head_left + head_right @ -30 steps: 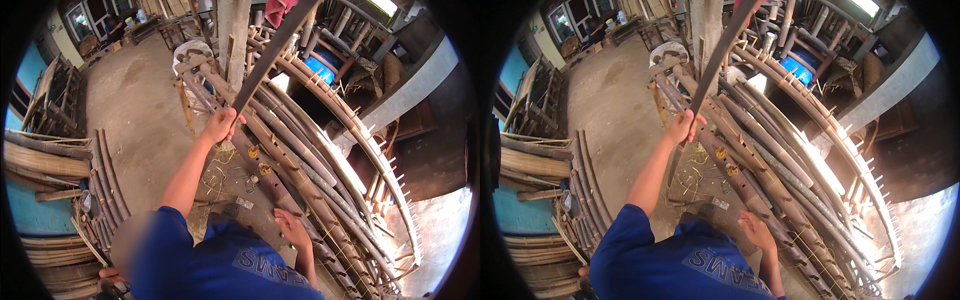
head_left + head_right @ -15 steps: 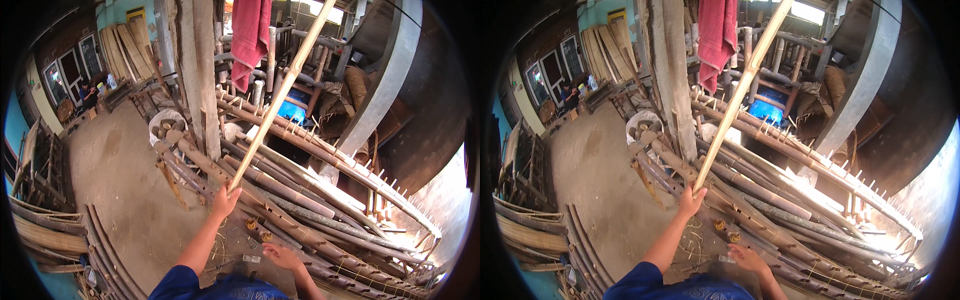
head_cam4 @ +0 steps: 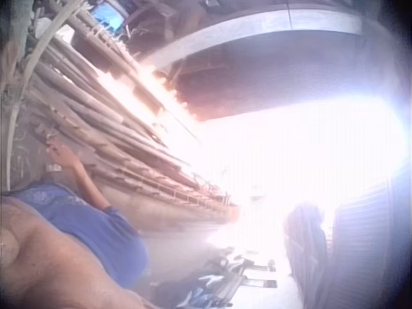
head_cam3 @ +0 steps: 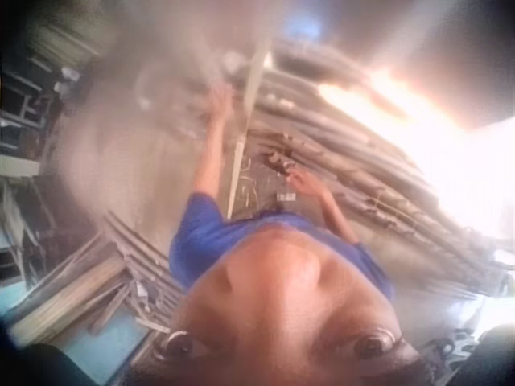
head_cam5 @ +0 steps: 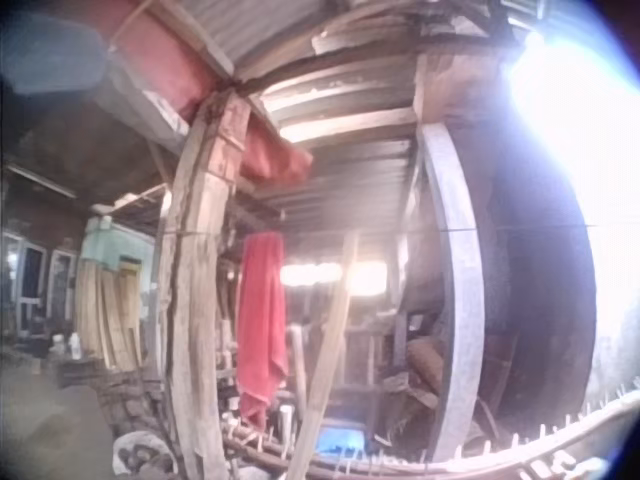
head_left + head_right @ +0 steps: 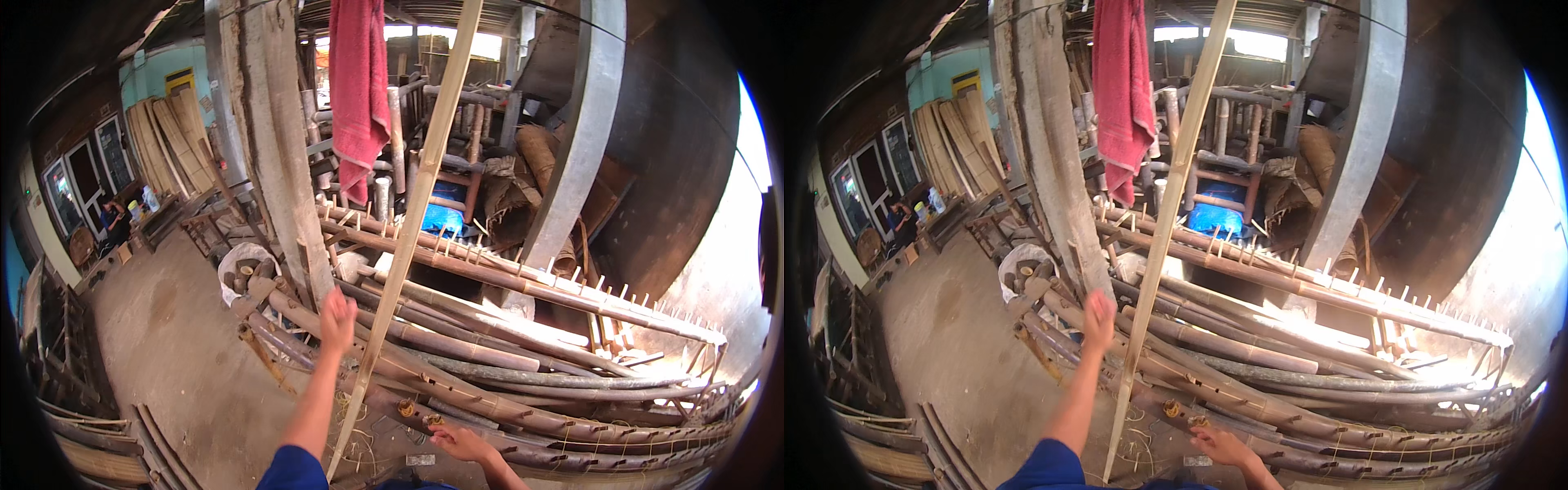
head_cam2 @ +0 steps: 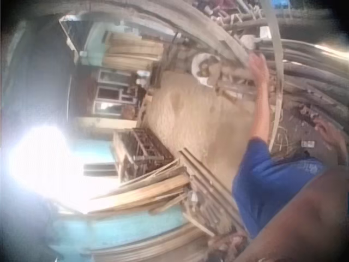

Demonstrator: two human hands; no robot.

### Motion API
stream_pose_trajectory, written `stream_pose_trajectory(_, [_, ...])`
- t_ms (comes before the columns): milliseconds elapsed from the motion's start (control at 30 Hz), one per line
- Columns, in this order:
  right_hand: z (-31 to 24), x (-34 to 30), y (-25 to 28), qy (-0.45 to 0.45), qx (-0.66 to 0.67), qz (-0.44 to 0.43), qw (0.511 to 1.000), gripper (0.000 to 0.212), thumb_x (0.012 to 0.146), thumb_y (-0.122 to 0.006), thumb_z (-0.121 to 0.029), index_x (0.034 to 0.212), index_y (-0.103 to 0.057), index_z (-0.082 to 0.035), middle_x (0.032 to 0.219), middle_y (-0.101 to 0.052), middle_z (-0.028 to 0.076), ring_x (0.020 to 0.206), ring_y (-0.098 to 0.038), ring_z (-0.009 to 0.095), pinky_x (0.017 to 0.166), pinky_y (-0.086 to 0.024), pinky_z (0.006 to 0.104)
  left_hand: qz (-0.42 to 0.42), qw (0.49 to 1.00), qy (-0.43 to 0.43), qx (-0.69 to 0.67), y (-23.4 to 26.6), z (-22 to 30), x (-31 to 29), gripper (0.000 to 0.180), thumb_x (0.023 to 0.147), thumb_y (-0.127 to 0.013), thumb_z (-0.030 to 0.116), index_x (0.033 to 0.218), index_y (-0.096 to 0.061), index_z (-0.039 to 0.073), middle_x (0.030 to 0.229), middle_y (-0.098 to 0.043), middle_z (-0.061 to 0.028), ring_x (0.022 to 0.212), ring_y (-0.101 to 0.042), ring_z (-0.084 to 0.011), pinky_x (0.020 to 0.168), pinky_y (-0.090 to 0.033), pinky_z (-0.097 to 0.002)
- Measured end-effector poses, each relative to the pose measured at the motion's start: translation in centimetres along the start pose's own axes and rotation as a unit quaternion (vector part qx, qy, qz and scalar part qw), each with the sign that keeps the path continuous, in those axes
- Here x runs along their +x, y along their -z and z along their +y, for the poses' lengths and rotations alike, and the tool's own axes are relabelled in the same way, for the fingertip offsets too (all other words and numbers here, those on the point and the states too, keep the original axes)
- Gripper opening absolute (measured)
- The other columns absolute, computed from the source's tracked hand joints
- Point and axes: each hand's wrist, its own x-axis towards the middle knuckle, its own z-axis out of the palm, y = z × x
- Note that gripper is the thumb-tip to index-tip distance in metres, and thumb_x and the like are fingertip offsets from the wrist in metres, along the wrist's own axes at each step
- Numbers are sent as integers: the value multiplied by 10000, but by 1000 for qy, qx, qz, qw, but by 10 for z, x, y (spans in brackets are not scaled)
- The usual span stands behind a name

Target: The person selects a bamboo strip, sits on the floor, and uses a knife to shave and smooth its surface. After finishing, the person stands, wipes the knife with a cloth, and then ties a bundle of bamboo poles with a yellow string.

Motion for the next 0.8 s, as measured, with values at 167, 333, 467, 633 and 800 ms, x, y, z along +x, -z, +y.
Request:
stream_pose_trajectory(167, [5, -13, 10, -20, 13, 44, 999, 472, 1033, -597, -411, 1411, -601, -128, 1236, -721, 192, 1133, -688, 398, 982, -538, 444, 39, 985, -124, 115, -64, 104, 249, 1036, 905, -754, 576, 1564, -290, -74, 1537, -412, -297, 1452, -419, -367, 1208, -336, -441])
stream_pose_trajectory(333, [28, -44, 7, -25, 41, 124, 991, 514, 1047, -568, -450, 1427, -567, -103, 1264, -697, 209, 1178, -661, 392, 999, -520, 467, 145, 901, -174, 371, -111, 151, 384, 1127, 841, -742, 666, 1527, -314, -119, 1562, -414, -308, 1401, -490, -389, 1186, -383, -449])
stream_pose_trajectory(467, [65, -90, -8, -78, 63, 186, 977, 534, 1059, -546, -492, 1432, -553, -109, 1230, -729, 165, 1152, -687, 358, 972, -531, 460, 101, 926, -288, 224, -213, 136, 279, 1082, 852, -729, 637, 1522, -327, -113, 1548, -427, -300, 1389, -498, -381, 1177, -391, -446])
stream_pose_trajectory(633, [107, -138, -21, -152, 137, 236, 950, 530, 1050, -567, -483, 1416, -572, -100, 1236, -732, 166, 1154, -690, 358, 979, -536, 447, -240, 964, -119, -2, -293, 97, -77, 1027, 867, -712, 600, 1516, -343, -104, 1531, -442, -291, 1375, -507, -371, 1166, -401, -442])
stream_pose_trajectory(800, [119, -163, -23, -148, 134, 251, 947, 519, 1041, -585, -472, 1369, -603, -70, 1213, -729, 190, 1143, -692, 365, 967, -539, 462, -557, 787, 250, -84, -279, 107, -321, 972, 881, -696, 564, 1511, -360, -96, 1515, -458, -281, 1361, -517, -360, 1156, -410, -437])
